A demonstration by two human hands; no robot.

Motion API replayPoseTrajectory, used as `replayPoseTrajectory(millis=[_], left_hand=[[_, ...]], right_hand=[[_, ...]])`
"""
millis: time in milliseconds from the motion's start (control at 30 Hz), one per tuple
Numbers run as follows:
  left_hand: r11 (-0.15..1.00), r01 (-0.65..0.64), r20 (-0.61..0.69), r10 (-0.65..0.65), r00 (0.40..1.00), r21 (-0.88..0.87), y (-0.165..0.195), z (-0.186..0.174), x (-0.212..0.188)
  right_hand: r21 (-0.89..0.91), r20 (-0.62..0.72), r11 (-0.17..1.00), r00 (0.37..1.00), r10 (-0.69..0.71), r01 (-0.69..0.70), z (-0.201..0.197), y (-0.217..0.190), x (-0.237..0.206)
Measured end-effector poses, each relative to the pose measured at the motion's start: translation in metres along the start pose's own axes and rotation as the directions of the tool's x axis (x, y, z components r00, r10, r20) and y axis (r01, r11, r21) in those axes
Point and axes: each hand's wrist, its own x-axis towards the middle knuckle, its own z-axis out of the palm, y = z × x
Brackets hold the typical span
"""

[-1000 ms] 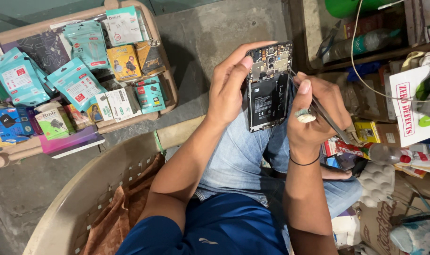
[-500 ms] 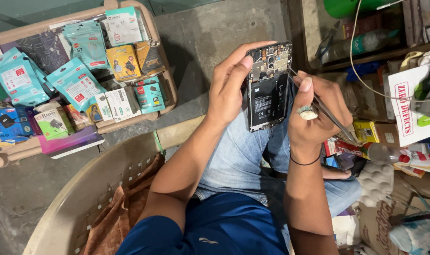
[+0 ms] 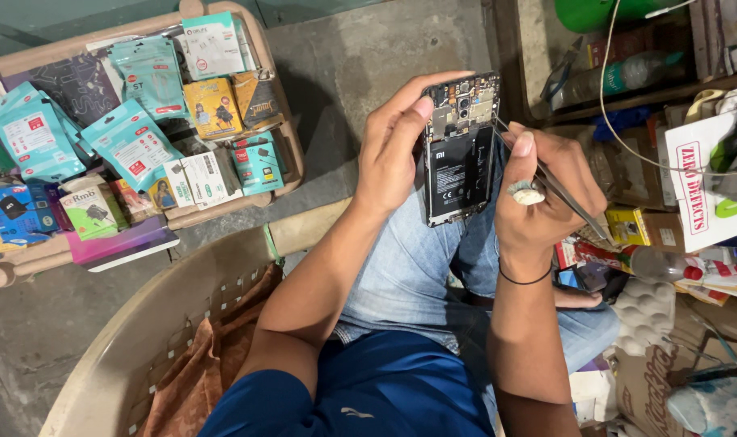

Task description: The person sits holding a disassembled smartphone on their lap and works on its internal components. They use tweezers to pick and adjust small parts inside the phone body and use a small brush to sweep the internals, continuing to manipulate components with the tweezers throughout.

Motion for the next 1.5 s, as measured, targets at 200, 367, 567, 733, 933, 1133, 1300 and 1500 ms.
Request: replayPoseTrajectory(millis=[200, 367, 567, 733, 933, 1133, 1300, 1500], left_hand=[[1.0, 0.002, 0.004, -0.002, 1.0, -0.01, -0.001, 0.0, 0.0], [1.0, -0.008, 0.007, 0.008, 1.0, 0.012, -0.001, -0.001, -0.001], [1.0, -0.006, 0.008, 0.006, 1.0, 0.014, -0.001, -0.001, 0.0], [1.0, -0.015, 0.014, 0.015, 1.0, 0.02, -0.001, -0.001, 0.0], [1.0, -0.001, 0.015, 0.001, 1.0, -0.006, -0.001, -0.001, -0.001], [1.0, -0.009, 0.011, 0.009, 1.0, 0.03, -0.001, -0.001, -0.001], [1.0, -0.01, 0.014, 0.01, 1.0, 0.027, -0.001, -0.001, 0.0], [1.0, -0.006, 0.024, 0.006, 1.0, 0.007, -0.003, -0.001, 0.0]], right_hand=[[0.05, -0.017, 0.998, 0.999, -0.047, 0.048, 0.003, 0.003, -0.004], [0.051, -0.005, 0.995, 0.997, -0.083, 0.083, 0.003, 0.005, -0.004], [0.177, -0.02, 0.981, 0.996, 0.087, -0.082, 0.006, 0.006, -0.002], [0.167, 0.017, 0.986, 1.0, 0.023, -0.026, 0.003, 0.007, 0.005], [0.176, 0.106, 0.981, 0.989, -0.101, 0.081, -0.006, 0.003, 0.019], [0.124, 0.182, 0.977, 0.964, -0.194, 0.173, -0.012, 0.003, 0.03], [0.131, 0.19, 0.977, 0.963, -0.191, 0.168, -0.011, 0.002, 0.033], [0.179, 0.198, 0.969, 0.958, -0.207, 0.172, -0.011, 0.001, 0.037]])
